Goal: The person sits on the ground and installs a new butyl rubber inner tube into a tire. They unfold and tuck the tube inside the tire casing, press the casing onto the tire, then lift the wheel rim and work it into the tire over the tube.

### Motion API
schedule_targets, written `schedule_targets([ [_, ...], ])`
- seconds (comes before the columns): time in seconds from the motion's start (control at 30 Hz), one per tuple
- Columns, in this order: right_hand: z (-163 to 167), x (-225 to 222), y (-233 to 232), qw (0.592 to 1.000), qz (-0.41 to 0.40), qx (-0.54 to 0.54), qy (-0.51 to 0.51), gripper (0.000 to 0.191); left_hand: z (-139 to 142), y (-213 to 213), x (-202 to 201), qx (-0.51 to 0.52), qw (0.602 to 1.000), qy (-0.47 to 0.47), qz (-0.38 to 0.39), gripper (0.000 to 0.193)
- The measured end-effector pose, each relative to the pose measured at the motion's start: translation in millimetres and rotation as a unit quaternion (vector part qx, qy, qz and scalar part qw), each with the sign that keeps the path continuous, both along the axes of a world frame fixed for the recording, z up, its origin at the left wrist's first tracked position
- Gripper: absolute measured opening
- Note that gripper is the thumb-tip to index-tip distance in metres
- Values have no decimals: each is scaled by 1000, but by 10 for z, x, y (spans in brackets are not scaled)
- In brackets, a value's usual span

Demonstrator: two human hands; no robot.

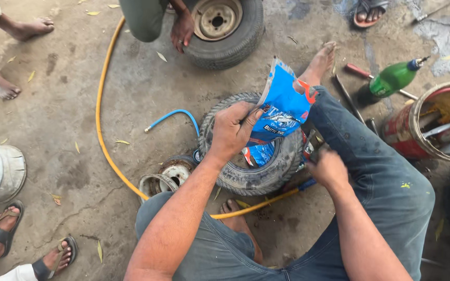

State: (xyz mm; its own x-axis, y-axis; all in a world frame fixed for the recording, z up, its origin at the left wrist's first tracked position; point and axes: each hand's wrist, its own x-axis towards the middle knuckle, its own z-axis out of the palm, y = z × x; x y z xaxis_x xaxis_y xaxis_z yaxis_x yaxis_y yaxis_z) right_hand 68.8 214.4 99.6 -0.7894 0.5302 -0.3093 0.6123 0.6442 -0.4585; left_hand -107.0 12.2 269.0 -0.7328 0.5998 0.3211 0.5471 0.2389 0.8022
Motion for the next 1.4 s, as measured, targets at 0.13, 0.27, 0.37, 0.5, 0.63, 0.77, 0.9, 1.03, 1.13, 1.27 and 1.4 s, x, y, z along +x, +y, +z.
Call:
schedule_targets([
  [0.13, 708, -108, -315, 927, -32, -5, 372, 27, -81, 59, 24, 74, 996, 18, -50, 17],
  [0.27, 1214, -390, -613, 891, 71, 48, 445, 30, -211, 146, 128, 54, 997, 33, -50, 18],
  [0.37, 1348, -513, -707, 897, 81, -1, 435, 21, -364, 183, 151, 11, 999, 41, 16, 27],
  [0.5, 1327, -240, -819, 877, 256, -4, 406, 24, -520, 101, -105, 22, 980, 51, 189, 25],
  [0.63, 1127, 169, -751, 875, 351, -91, 322, 22, -523, -25, -404, 69, 946, -164, 272, 33],
  [0.77, 688, 119, -445, 821, 89, -505, 251, 24, -560, 142, -23, 162, 936, -290, 112, 28],
  [0.9, 314, 52, -485, 621, -177, -731, 221, 54, -610, 237, 467, 39, 967, -249, -35, 30],
  [1.03, 286, -11, -567, 685, -192, -659, 244, 58, -562, 243, 366, 105, 952, -274, -91, 32],
  [1.13, 427, -65, -484, 709, -209, -616, 272, 60, -482, 119, 42, -6, 994, -98, 39, 31],
  [1.27, 633, -65, -303, 659, -201, -615, 384, 59, -548, -36, -239, -171, 964, 137, 152, 37],
  [1.4, 786, 28, -136, 665, -205, -605, 388, 76, -861, -60, -300, -128, 962, 200, 133, 23],
])
